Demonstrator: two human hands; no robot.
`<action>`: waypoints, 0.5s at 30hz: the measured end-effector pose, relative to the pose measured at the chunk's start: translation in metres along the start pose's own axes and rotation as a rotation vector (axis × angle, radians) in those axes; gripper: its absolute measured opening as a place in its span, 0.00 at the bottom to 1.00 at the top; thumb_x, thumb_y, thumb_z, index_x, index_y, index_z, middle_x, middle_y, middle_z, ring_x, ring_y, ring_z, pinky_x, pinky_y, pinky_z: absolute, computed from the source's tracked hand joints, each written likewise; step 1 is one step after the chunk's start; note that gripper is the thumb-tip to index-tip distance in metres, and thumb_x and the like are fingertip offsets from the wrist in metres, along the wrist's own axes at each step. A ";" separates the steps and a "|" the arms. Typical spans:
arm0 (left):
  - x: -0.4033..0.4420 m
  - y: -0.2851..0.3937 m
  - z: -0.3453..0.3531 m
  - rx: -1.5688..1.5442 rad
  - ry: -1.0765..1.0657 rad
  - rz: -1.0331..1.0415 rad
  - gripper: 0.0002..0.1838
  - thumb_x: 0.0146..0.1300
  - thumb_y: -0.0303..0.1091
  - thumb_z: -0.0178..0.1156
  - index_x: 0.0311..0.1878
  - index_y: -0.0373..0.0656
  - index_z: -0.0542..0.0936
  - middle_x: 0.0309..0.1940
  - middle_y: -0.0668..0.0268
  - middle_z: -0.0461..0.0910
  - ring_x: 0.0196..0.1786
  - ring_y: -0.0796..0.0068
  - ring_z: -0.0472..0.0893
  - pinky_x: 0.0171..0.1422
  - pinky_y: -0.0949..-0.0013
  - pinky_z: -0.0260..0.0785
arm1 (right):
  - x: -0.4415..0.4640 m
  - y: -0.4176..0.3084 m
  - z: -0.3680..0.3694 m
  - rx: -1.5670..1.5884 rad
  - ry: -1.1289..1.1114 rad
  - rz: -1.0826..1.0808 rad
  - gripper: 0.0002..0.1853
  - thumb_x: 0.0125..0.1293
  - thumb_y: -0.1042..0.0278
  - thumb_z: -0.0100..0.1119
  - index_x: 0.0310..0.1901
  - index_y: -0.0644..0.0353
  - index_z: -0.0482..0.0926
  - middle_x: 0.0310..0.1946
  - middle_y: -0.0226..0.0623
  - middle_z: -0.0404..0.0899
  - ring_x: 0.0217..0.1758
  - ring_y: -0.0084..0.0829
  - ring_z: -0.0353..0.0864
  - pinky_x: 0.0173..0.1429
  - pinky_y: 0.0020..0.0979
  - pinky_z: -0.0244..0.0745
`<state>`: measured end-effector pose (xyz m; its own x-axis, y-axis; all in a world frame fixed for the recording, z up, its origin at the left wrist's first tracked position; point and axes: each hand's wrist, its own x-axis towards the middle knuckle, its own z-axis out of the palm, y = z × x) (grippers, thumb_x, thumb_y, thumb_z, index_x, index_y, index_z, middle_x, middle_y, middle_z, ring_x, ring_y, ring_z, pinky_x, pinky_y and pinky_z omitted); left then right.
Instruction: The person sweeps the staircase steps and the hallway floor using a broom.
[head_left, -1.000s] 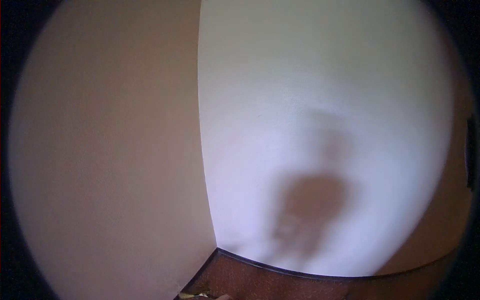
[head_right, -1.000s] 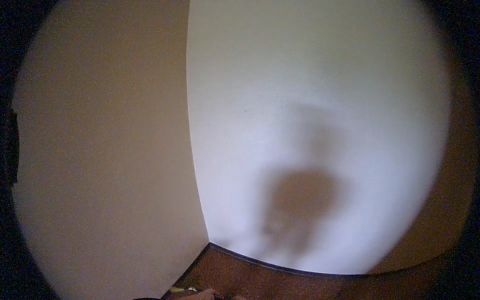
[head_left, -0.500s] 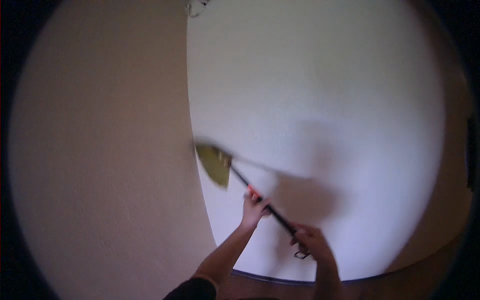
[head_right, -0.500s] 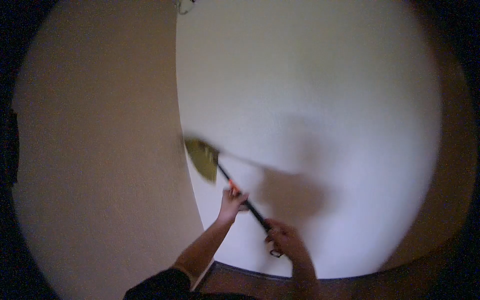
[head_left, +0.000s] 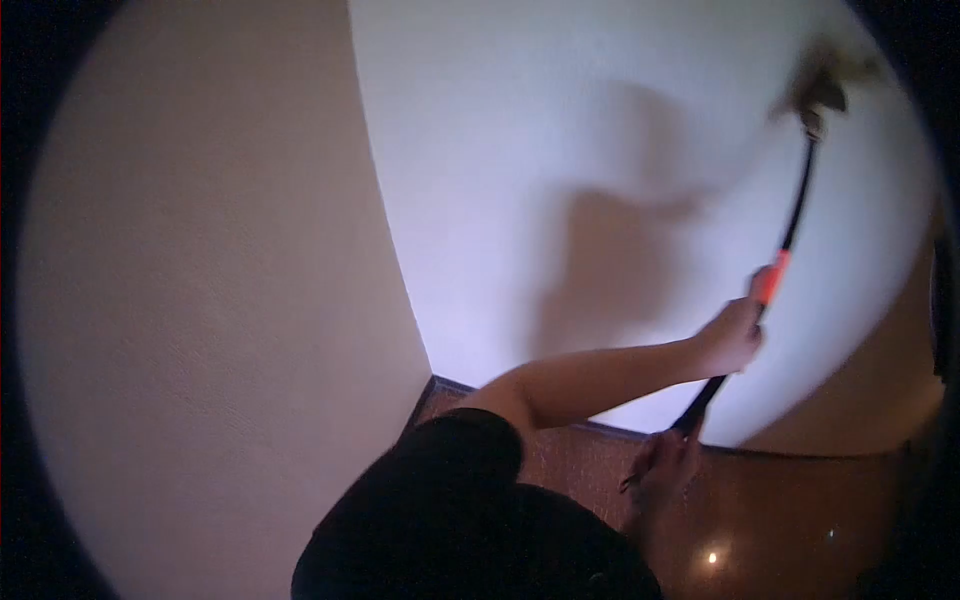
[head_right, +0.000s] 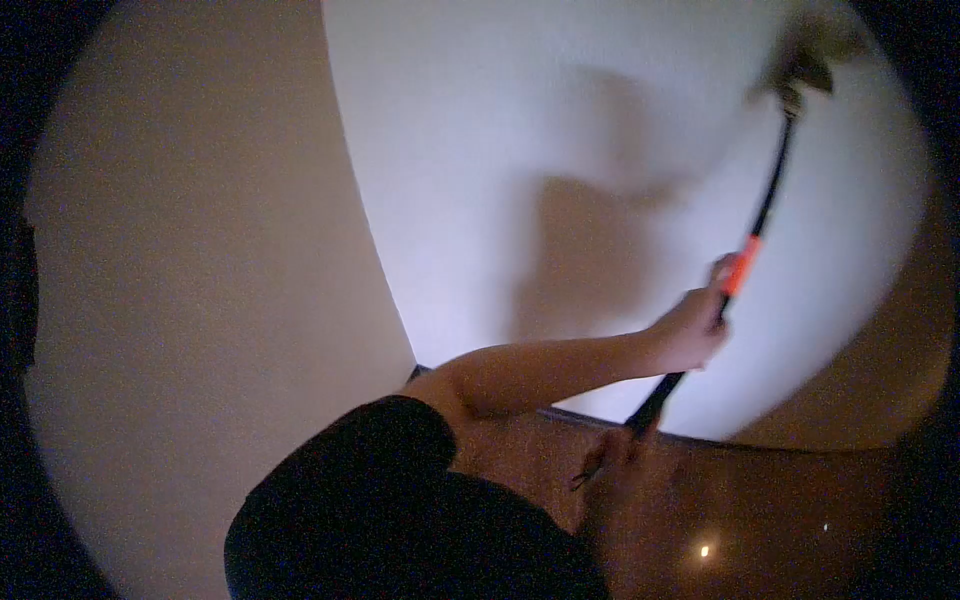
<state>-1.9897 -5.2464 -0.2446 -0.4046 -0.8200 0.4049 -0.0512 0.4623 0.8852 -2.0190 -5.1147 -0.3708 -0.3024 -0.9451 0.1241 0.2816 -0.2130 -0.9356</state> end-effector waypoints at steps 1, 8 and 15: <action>0.023 -0.024 0.060 -0.112 0.024 -0.047 0.30 0.54 0.26 0.49 0.58 0.38 0.48 0.15 0.58 0.70 0.19 0.64 0.75 0.22 0.60 0.67 | 0.015 -0.005 -0.076 -0.195 0.001 0.163 0.25 0.65 0.62 0.43 0.63 0.52 0.54 0.23 0.30 0.69 0.18 0.22 0.65 0.18 0.23 0.62; -0.152 0.136 0.172 -0.170 0.718 -0.561 0.11 0.55 0.32 0.46 0.38 0.36 0.64 0.24 0.61 0.65 0.24 0.69 0.70 0.27 0.65 0.63 | -0.111 -0.330 -0.211 -1.035 -0.753 0.283 0.21 0.63 0.64 0.46 0.58 0.53 0.64 0.35 0.40 0.77 0.35 0.34 0.76 0.40 0.33 0.71; -0.224 0.243 0.113 -0.808 1.062 -1.089 0.04 0.51 0.28 0.48 0.25 0.39 0.70 0.20 0.61 0.69 0.20 0.68 0.71 0.23 0.61 0.65 | -0.129 -0.595 -0.162 -0.810 -0.646 -0.222 0.20 0.62 0.56 0.47 0.54 0.54 0.68 0.45 0.48 0.72 0.46 0.39 0.73 0.51 0.38 0.68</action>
<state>-2.0152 -4.9125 -0.1460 0.2521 -0.6172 -0.7453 0.7003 -0.4151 0.5807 -2.2951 -4.8263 0.1161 0.3358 -0.9086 0.2484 -0.4841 -0.3926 -0.7820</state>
